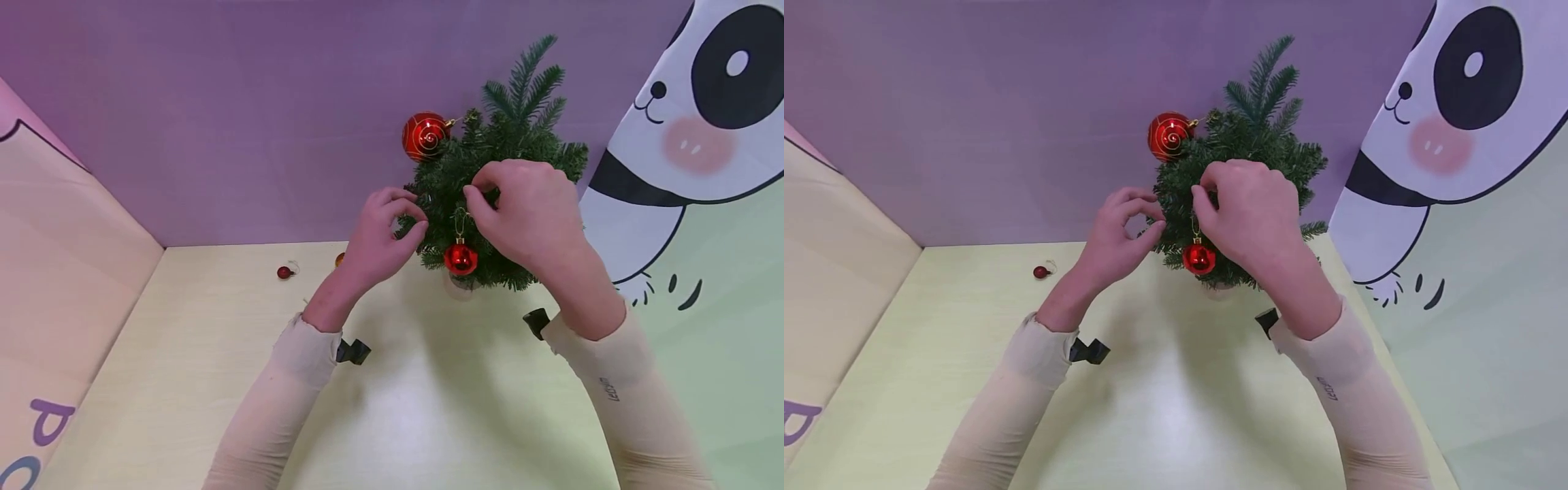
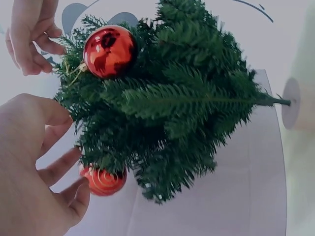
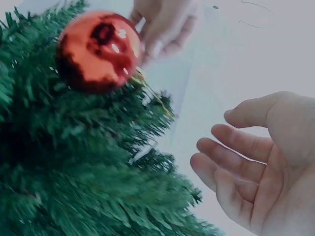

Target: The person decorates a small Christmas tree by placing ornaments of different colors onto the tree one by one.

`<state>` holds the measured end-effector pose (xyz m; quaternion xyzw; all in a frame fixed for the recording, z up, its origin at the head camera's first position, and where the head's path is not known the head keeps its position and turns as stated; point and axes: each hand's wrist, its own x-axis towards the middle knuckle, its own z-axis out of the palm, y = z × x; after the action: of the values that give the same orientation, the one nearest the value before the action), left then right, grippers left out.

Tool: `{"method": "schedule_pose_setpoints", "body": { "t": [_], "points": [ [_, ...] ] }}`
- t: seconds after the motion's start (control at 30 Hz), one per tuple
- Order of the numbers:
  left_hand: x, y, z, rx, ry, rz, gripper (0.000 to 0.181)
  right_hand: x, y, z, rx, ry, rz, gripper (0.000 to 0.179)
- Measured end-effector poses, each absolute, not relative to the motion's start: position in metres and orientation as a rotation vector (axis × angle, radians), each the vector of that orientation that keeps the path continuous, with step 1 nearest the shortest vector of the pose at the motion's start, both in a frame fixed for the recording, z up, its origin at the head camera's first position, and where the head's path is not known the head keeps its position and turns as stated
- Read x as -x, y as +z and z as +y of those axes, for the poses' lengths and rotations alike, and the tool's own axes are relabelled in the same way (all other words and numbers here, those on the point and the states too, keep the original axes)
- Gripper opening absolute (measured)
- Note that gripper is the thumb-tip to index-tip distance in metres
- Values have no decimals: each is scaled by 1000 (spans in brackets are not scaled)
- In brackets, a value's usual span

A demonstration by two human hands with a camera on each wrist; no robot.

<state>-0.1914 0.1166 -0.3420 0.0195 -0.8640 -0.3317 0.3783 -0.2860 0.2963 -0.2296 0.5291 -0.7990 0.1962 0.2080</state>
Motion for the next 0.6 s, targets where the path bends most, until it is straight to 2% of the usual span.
{"method": "schedule_pose_setpoints", "body": {
  "t": [0.43,0.6],
  "points": [
    [154,-370,89,-161,-869,-2292,8,319,-197,310,-1424,821,-2055,23],
    [136,-383,76,-246,-898,-2316,7,336,-193,311,-1411,892,-2142,30]
  ]
}}
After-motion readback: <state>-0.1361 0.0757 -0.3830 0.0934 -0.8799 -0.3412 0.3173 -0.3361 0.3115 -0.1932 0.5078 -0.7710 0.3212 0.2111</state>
